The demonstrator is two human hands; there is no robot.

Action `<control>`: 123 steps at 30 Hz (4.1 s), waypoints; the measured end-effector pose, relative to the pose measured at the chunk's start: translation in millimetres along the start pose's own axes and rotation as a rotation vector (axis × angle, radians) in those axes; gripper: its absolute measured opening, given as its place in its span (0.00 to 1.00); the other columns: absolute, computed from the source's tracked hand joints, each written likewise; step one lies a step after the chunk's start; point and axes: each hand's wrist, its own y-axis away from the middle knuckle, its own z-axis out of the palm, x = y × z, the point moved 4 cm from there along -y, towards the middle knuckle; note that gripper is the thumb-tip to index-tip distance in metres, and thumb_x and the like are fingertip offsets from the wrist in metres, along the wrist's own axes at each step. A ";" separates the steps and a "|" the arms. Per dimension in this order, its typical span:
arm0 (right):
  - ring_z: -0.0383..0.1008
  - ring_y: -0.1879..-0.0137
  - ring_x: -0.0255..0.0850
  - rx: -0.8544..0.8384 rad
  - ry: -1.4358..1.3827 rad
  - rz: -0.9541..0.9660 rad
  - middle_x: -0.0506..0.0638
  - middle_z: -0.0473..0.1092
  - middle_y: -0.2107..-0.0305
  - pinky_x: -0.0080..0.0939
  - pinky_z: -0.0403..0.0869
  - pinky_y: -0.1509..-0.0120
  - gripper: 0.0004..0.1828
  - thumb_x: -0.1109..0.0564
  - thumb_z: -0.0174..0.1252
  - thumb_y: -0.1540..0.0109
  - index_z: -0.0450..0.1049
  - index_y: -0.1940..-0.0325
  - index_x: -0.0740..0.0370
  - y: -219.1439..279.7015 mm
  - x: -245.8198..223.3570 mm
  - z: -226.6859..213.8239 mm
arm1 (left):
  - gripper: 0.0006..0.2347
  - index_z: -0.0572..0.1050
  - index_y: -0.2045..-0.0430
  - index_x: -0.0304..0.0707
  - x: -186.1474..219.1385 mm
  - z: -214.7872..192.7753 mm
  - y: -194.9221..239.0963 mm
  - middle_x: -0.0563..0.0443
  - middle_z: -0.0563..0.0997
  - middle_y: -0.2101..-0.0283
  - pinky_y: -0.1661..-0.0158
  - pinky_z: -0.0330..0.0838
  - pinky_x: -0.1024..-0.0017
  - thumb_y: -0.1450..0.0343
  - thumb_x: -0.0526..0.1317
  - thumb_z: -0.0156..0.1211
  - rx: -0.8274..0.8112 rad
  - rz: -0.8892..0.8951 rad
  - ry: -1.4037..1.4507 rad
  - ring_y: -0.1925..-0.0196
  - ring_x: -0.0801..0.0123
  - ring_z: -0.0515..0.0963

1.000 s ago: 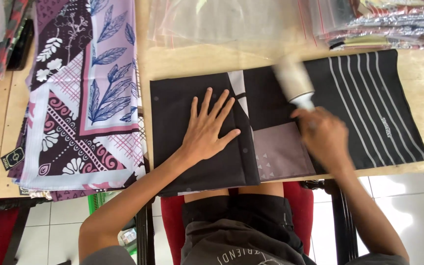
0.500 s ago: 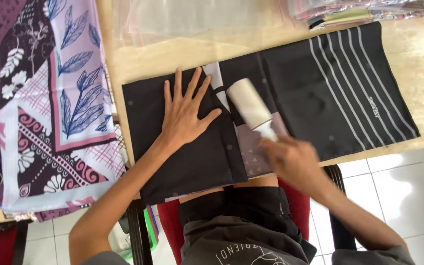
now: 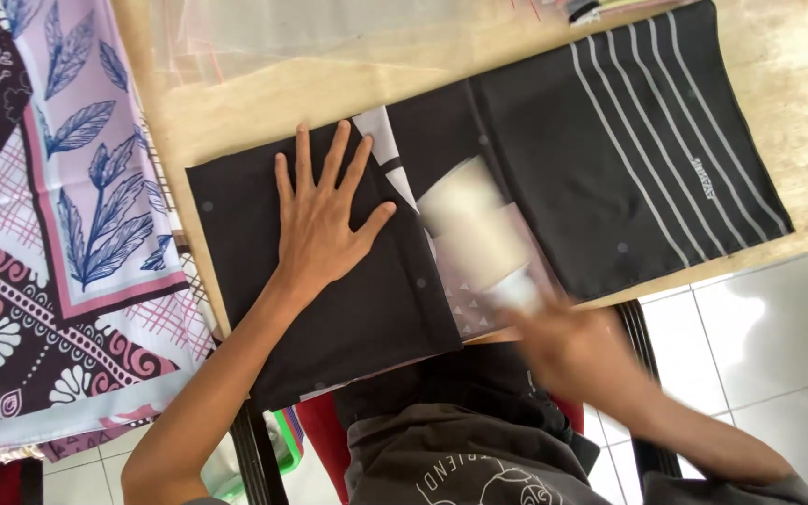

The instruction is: The person uses a lint roller to clean a black piece of clothing laid out on a wooden table. They roll the tool back and forth across the fabric surface to remove lint, then fold the garment and continue cleaning the folded sections.

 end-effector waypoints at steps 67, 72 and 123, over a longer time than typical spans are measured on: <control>0.83 0.68 0.60 0.128 -0.554 0.619 0.60 0.82 0.72 0.50 0.78 0.63 0.15 0.72 0.53 0.43 0.82 0.59 0.66 62.5 8.9 -3.6 | 0.28 0.57 0.25 0.49 21.7 5.6 7.2 0.47 0.51 0.21 0.29 0.38 0.37 0.21 0.56 0.51 -0.088 0.224 0.092 0.20 0.46 0.44; 0.61 0.86 0.36 0.189 -0.289 0.738 0.53 0.69 0.83 0.34 0.59 0.83 0.15 0.60 0.42 0.26 0.74 0.47 0.66 106.9 60.1 -8.1 | 0.28 0.56 0.25 0.48 25.4 -0.5 7.3 0.50 0.51 0.21 0.28 0.49 0.38 0.20 0.56 0.50 -0.063 0.244 0.000 0.20 0.46 0.49; 0.74 0.68 0.47 0.163 0.016 0.103 0.54 0.74 0.58 0.48 0.71 0.72 0.23 0.69 0.55 0.41 0.78 0.44 0.55 -67.2 25.4 15.7 | 0.39 0.50 0.24 0.43 2.0 0.2 1.8 0.47 0.48 0.21 0.27 0.38 0.39 0.25 0.69 0.43 -0.040 0.018 -0.004 0.19 0.47 0.40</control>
